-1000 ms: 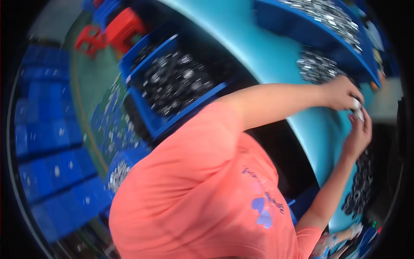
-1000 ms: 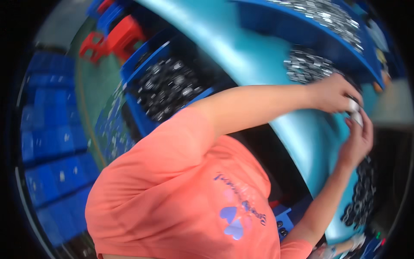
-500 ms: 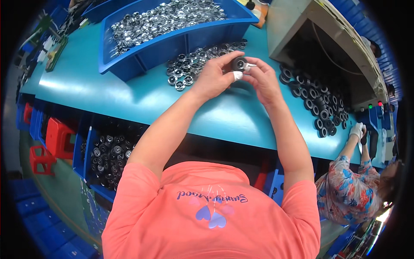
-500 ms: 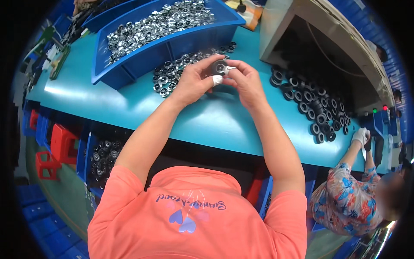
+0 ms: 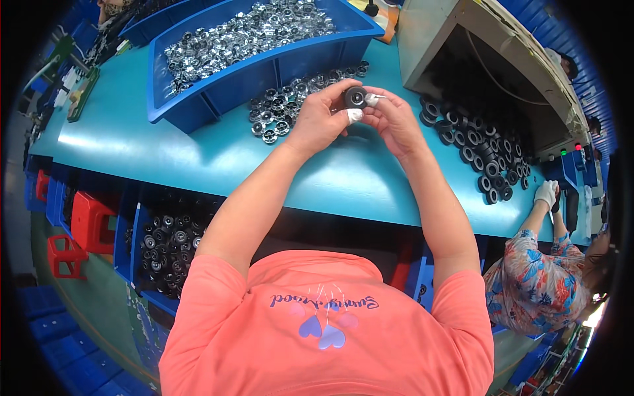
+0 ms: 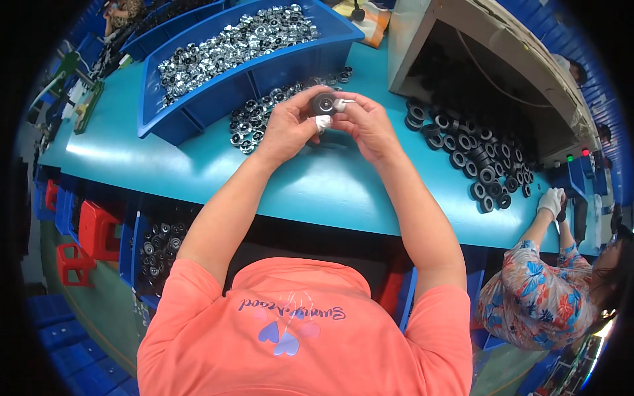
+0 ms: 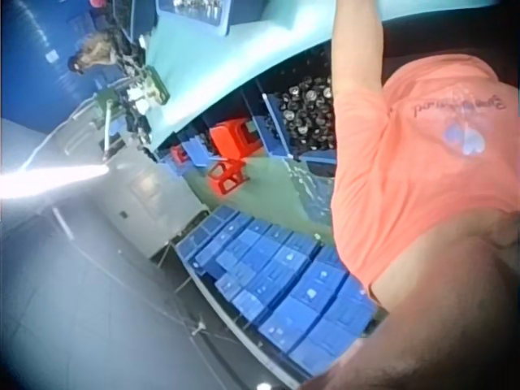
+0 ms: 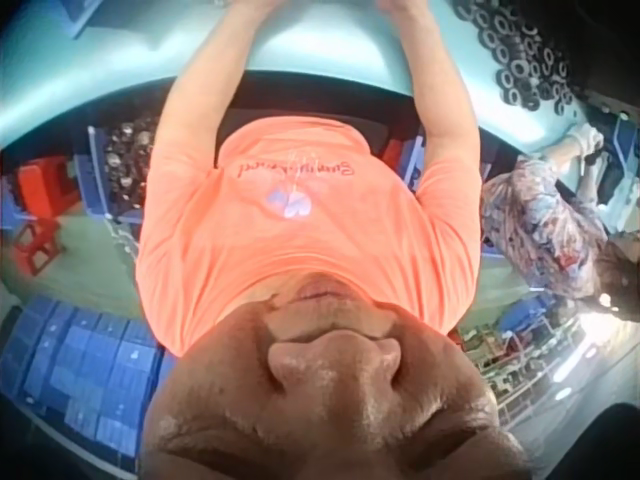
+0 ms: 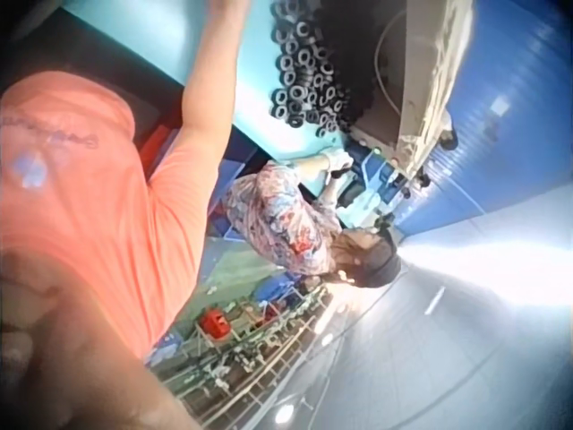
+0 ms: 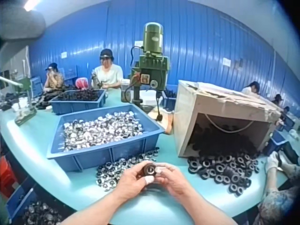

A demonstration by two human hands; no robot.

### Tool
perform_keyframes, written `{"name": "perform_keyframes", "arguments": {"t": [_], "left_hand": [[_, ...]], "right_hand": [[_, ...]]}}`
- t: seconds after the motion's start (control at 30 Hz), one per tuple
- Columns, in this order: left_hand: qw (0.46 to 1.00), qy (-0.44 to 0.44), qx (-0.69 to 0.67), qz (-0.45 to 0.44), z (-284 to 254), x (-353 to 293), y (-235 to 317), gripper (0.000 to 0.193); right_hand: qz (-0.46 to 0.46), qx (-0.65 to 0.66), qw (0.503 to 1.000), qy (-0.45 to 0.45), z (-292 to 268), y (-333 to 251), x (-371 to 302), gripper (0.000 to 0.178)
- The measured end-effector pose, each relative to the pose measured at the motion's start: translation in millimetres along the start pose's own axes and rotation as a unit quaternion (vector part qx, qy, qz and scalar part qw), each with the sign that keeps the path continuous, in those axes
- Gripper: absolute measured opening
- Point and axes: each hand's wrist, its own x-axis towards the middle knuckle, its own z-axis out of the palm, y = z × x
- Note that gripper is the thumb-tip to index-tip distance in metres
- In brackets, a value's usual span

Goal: Manually assembling metal components into plastic rings at a factory workstation.

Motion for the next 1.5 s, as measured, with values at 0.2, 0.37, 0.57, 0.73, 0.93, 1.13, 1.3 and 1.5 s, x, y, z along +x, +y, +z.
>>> {"name": "perform_keyframes", "arguments": {"t": [0.2,0.37,0.57,0.73,0.93,1.13,1.3,1.5], "left_hand": [[0.999,-0.01,-0.053,-0.007,-2,2,1,0.046],[1.0,0.001,-0.028,0.008,-1,0,3,0.047],[0.99,0.062,0.073,0.106,-1,-20,27,0.054],[0.951,0.172,0.173,0.192,-67,-127,70,0.058],[0.893,0.323,0.312,-0.035,-218,-301,68,0.054],[0.734,0.305,0.579,-0.18,-233,-345,74,0.045],[0.891,0.193,0.41,0.03,-130,-218,99,0.031],[0.957,0.017,0.263,0.121,-30,-74,66,0.039]], "right_hand": [[-0.043,-0.016,0.999,-0.029,1,-2,-3,0.032],[-0.043,-0.011,0.998,-0.044,-3,0,-1,0.031],[-0.165,-0.194,0.966,0.048,-17,2,3,0.02],[-0.289,-0.539,0.765,0.202,-44,-33,-1,0.016],[-0.033,-0.69,0.662,0.29,-117,-71,-10,0.03],[0.049,-0.758,0.614,0.212,-86,-77,-20,0.043],[-0.051,-0.767,0.597,0.228,-96,-63,-16,0.034],[-0.065,-0.522,0.847,0.075,-69,-52,-3,0.026]]}}
